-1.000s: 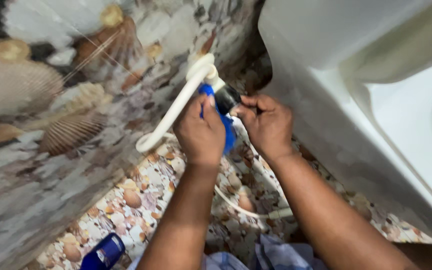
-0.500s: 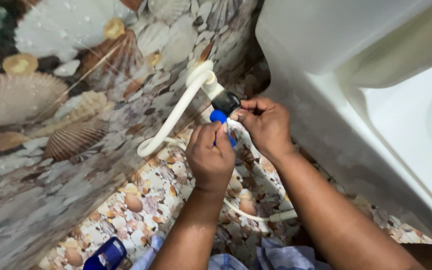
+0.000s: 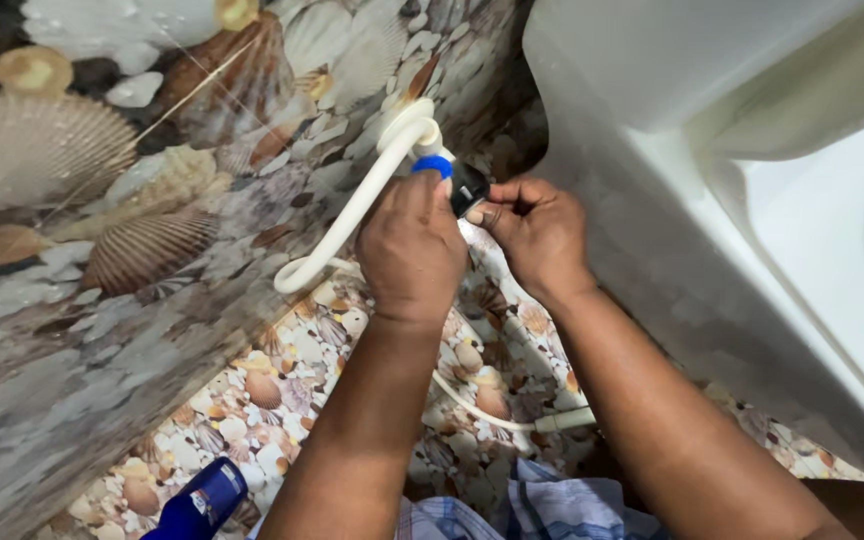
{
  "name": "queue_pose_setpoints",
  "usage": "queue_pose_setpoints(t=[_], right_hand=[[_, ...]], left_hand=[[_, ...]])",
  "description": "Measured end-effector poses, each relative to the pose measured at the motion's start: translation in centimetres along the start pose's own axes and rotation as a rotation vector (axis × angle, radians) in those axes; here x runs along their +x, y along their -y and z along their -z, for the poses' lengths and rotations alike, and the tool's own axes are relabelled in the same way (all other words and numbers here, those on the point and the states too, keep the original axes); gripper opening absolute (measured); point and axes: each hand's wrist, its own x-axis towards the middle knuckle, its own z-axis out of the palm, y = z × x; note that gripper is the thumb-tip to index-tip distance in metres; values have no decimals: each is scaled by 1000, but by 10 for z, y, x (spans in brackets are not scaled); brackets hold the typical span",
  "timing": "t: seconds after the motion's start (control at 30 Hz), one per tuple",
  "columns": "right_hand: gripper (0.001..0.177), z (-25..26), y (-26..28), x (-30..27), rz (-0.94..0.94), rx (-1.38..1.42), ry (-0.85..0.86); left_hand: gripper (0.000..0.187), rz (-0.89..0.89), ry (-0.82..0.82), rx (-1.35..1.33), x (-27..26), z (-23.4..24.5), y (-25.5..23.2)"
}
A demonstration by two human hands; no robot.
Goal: The person applies cleaning liquid from a bottle onto a sponge and scrubs the wall-mounted bidet sprayer fixture and hose by hand.
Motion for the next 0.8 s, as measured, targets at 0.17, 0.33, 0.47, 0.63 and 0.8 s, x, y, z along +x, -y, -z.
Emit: queue_pose_setpoints(t=[0.17, 0.33, 0.47, 0.63, 0.8], right_hand=[[18, 2, 6, 7, 116, -269, -58], [16, -1, 1, 1, 4, -45, -8], [12, 1, 9, 0, 29, -60, 39], [16, 1, 4, 6, -2, -79, 2], [22, -1, 6, 6, -26, 17, 36]], left_hand=[[14, -34, 43, -23, -1, 21, -21], [15, -48, 112, 54, 21, 8, -10], [16, -134, 114, 92, 5, 17, -25], [12, -47, 4, -35, -31, 20, -15], [22, 88, -90, -133, -15, 10, -1]])
